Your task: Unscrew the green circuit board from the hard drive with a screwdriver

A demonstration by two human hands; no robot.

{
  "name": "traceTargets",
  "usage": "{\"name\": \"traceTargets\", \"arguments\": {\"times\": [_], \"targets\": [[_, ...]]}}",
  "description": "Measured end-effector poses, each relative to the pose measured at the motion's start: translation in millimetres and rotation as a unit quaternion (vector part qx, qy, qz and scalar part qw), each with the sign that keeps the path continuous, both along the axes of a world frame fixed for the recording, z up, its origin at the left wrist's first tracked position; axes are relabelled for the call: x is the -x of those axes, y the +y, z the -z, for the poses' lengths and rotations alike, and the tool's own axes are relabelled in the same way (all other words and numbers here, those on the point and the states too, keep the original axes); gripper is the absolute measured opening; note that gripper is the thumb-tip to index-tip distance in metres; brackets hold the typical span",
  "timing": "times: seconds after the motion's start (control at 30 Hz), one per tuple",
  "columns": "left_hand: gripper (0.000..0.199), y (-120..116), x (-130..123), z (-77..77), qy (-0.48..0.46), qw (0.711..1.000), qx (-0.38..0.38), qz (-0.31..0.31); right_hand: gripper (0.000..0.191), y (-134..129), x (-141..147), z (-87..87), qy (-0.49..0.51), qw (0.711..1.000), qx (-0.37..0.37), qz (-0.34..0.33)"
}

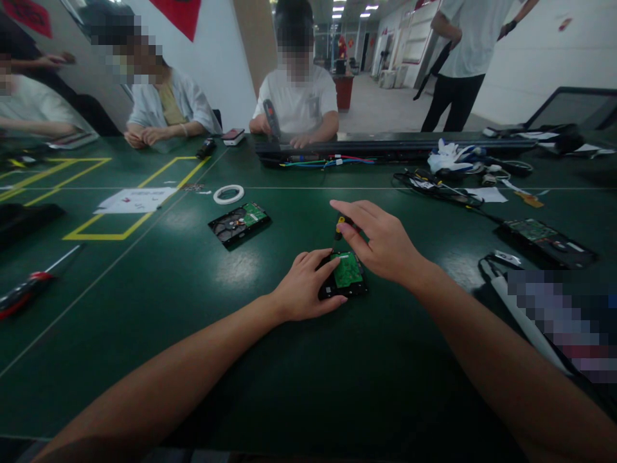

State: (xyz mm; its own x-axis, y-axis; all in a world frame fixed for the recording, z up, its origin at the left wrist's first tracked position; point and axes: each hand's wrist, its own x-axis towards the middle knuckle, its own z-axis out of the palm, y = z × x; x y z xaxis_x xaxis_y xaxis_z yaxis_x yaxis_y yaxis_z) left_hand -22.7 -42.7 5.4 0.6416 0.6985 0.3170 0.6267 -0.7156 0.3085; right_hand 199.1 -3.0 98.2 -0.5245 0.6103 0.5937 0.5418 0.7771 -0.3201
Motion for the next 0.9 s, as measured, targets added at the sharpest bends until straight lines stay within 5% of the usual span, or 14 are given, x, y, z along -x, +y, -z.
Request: {"name": "traceTargets", "arguments": {"times": [0.47,0.9], "targets": [[0.08,10,-3,0.9,0.002,1.0,-0.003,0.025,0.023,3,-4,2.7,0.05,0.998,0.001,0.036],[0.075,5,-2,-0.9,-0.008,1.0,-0.016,0.003,0.035,6,-8,1.0,0.039,0.999,-0.026,0.022]]}}
